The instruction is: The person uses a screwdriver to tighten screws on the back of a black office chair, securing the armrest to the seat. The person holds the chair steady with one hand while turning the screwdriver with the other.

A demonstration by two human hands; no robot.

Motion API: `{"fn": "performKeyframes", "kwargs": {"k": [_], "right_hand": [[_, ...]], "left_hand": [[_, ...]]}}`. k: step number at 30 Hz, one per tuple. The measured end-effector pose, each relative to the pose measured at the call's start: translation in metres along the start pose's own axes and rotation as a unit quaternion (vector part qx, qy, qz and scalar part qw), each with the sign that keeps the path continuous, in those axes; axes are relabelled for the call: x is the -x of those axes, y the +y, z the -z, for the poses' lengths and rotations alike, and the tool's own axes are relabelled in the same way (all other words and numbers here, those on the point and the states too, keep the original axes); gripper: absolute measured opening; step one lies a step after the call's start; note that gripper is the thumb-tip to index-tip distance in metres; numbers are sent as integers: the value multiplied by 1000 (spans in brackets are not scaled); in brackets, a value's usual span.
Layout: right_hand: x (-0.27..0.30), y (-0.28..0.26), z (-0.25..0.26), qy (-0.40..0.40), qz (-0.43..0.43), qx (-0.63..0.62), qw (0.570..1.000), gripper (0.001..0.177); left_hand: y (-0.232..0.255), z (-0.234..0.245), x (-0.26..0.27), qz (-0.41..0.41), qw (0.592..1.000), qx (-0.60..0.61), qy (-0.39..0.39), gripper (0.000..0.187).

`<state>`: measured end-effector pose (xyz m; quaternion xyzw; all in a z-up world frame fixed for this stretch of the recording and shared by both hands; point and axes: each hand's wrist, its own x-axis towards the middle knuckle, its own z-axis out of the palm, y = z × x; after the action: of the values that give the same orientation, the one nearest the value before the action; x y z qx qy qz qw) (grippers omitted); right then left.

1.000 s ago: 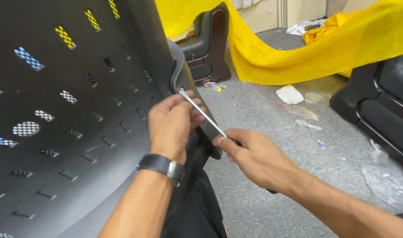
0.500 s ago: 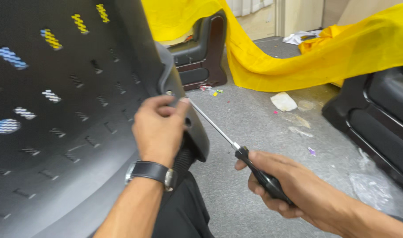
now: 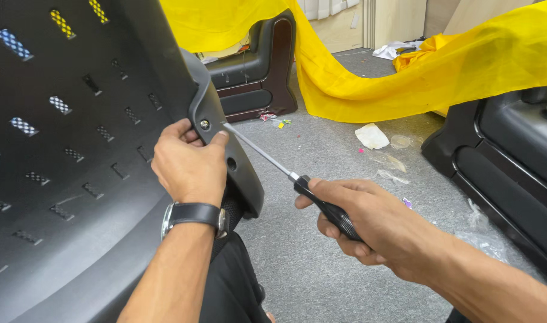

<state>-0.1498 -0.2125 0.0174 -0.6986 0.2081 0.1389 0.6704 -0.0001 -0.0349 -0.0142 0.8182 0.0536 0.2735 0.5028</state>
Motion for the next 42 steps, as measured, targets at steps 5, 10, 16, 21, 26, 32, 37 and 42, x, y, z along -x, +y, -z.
{"fn": "performKeyframes", "kwargs": {"k": [5, 10, 16, 21, 26, 32, 37, 42], "right_hand": [[-3, -6, -1, -5, -11, 8, 1000, 46], [-7, -9, -8, -16, -6, 10, 1000, 49], [-12, -8, -17, 61, 14, 114, 991, 46], [-8, -11, -16, 117, 174, 267, 941, 56], [3, -26, -16, 171, 129, 351, 911, 48], [7, -39, -23, 176, 54, 334, 925, 46], [7, -37, -23, 168, 107, 332, 922, 47], [10, -51, -27, 160, 58, 331, 928, 46]], "left_hand": [[2, -12, -1, -112, 986, -106, 67, 66], [4, -10, -5, -103, 987, -109, 56, 69], [10, -4, -11, -79, 988, -121, 48, 64], [11, 1, -11, -95, 984, -141, 44, 65], [12, 0, -10, -94, 985, -129, 58, 60], [12, 0, -12, -83, 987, -129, 48, 59], [12, -1, -12, -66, 988, -127, 51, 57], [9, -7, -10, -70, 986, -137, 59, 60]]}}
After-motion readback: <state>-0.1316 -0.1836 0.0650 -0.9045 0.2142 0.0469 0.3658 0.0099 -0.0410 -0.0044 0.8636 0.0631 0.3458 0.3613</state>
